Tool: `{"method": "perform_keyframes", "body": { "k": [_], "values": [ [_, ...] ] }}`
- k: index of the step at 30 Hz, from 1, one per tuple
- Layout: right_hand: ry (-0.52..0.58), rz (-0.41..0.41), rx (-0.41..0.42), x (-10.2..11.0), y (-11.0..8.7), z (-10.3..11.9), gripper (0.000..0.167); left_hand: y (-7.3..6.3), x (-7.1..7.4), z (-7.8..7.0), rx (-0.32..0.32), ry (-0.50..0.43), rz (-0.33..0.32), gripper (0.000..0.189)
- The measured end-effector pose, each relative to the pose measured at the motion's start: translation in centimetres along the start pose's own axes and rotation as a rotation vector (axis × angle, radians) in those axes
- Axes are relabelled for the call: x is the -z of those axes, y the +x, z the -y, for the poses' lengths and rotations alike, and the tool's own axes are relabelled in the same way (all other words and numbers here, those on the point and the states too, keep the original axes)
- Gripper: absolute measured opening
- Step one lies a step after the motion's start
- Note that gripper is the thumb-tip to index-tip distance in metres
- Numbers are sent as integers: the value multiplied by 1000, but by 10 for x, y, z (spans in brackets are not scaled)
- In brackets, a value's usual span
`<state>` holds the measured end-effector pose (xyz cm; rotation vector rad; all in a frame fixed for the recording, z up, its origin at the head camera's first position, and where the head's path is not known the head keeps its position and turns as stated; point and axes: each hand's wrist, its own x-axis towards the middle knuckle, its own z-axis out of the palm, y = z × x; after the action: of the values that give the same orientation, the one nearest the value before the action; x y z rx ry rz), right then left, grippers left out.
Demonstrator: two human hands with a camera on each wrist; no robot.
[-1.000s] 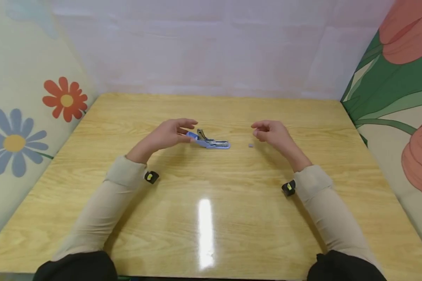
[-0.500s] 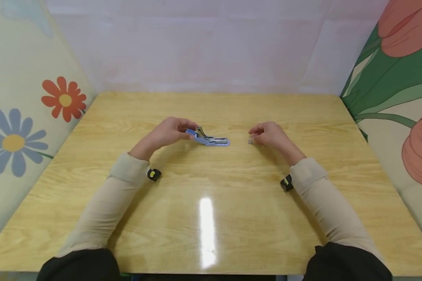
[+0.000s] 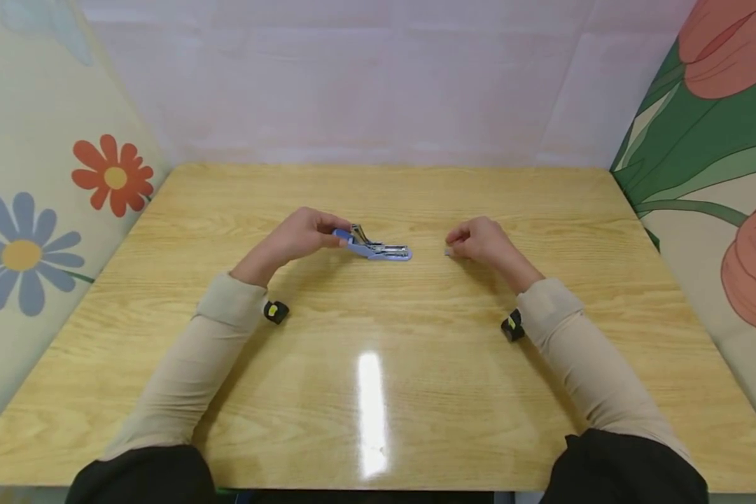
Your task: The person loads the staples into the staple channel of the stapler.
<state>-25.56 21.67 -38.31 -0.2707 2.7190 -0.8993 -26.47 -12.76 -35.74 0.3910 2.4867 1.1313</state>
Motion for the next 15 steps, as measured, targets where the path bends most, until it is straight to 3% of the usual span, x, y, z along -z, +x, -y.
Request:
{"method": "perform_keyframes", "body": {
  "k": [15],
  "values": [
    [-68, -30, -1, -5, 0, 0, 21, -2, 0, 3, -8, -14, 5, 37]
  ]
}}
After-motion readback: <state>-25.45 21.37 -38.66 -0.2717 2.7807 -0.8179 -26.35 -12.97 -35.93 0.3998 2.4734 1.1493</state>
